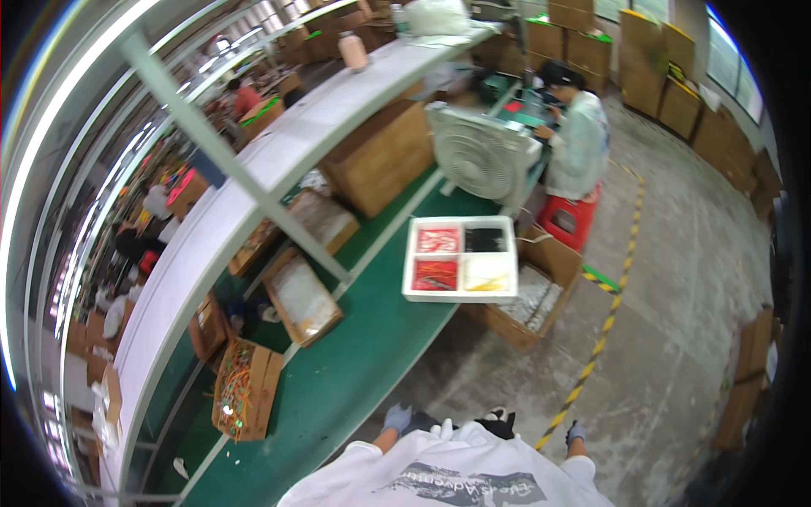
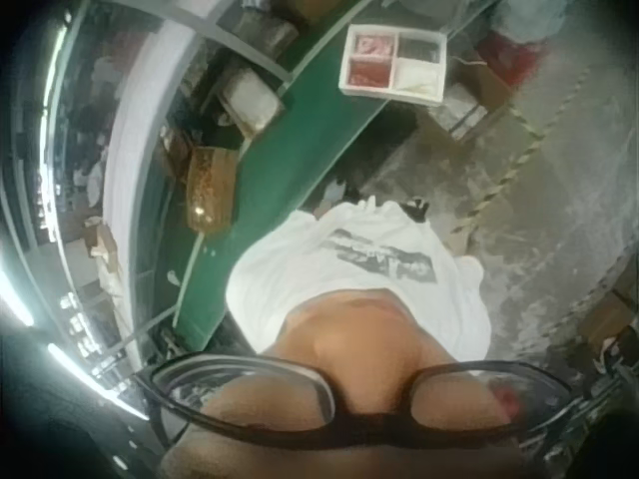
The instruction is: Sorting wired circuit boards from a larger collection and placing them into a specific tray/box on an assembly line.
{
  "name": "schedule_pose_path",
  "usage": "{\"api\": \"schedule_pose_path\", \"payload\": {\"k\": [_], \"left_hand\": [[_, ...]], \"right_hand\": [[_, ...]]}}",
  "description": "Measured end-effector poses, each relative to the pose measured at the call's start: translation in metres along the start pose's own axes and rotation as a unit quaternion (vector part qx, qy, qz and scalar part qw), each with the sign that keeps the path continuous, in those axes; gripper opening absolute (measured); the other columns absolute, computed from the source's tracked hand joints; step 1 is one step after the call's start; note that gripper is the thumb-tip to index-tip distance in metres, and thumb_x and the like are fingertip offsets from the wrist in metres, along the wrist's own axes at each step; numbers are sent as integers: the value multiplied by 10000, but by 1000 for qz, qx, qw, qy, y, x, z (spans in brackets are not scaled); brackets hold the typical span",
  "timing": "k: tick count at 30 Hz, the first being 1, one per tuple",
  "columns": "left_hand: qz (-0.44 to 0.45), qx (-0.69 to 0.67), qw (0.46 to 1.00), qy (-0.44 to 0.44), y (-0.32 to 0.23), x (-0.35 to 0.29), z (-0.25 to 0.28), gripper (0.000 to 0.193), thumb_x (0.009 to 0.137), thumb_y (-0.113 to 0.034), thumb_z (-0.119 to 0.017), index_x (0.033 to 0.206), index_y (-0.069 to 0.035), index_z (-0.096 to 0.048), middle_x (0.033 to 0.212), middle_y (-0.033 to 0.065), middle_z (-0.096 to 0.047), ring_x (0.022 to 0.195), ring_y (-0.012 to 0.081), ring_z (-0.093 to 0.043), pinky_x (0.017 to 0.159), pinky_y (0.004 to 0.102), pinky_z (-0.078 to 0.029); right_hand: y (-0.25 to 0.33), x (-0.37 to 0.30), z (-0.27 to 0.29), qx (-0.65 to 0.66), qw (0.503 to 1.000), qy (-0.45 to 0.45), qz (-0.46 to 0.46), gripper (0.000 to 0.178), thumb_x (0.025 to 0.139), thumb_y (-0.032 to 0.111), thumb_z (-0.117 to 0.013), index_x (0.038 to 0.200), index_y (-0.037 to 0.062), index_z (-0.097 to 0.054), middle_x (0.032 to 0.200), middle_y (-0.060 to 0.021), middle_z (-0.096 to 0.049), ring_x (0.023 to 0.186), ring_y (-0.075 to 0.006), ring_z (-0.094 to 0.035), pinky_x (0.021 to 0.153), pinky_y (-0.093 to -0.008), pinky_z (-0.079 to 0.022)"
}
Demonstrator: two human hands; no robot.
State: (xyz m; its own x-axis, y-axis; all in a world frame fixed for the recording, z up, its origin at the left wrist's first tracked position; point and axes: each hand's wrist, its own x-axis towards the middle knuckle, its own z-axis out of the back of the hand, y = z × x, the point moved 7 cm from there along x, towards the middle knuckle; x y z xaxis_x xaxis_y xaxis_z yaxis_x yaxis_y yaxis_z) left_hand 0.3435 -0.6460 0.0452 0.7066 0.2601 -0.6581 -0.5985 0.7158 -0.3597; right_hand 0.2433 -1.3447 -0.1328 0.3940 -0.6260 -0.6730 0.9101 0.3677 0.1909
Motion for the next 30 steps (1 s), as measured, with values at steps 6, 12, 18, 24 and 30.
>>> {"api": "schedule_pose_path", "payload": {"k": [6,12,18,24,30], "left_hand": [[-409,18,911,53,-337,-29,-47,437,914,-390,-485,1201,-71,-564,1179,211,-587,1114,388,-533,955,421,-421],[-336,43,928,157,-412,34,-102,457,915,-422,-457,1225,-106,-573,1231,204,-569,1142,377,-528,975,412,-413],[-172,154,960,160,-303,138,-160,492,933,-443,-401,1230,-93,-579,1282,172,-549,1177,338,-521,1011,379,-391],[-245,300,874,294,-385,215,-245,558,938,-449,-346,1262,-38,-540,1336,198,-492,1225,346,-483,1044,414,-359],[-201,-133,967,86,-703,237,-189,558,886,-492,-505,1166,-17,-587,1102,249,-616,1084,408,-558,895,429,-457]], "right_hand": [[22,-14,48,313,944,101,6,274,935,380,-525,846,124,-570,661,-30,-571,505,-141,-518,422,-303,-402],[80,9,39,156,952,256,57,310,931,375,-540,1002,80,-602,774,-51,-626,634,-162,-583,548,-290,-458],[123,74,132,442,878,181,25,329,917,405,-543,1046,106,-592,854,-59,-641,667,-170,-595,567,-318,-467],[34,123,223,492,862,87,-84,329,900,412,-566,1003,102,-600,745,-73,-620,545,-193,-544,483,-329,-425],[115,173,325,110,986,99,84,380,894,428,-562,1027,74,-601,776,-99,-634,587,-215,-571,538,-352,-458]]}}
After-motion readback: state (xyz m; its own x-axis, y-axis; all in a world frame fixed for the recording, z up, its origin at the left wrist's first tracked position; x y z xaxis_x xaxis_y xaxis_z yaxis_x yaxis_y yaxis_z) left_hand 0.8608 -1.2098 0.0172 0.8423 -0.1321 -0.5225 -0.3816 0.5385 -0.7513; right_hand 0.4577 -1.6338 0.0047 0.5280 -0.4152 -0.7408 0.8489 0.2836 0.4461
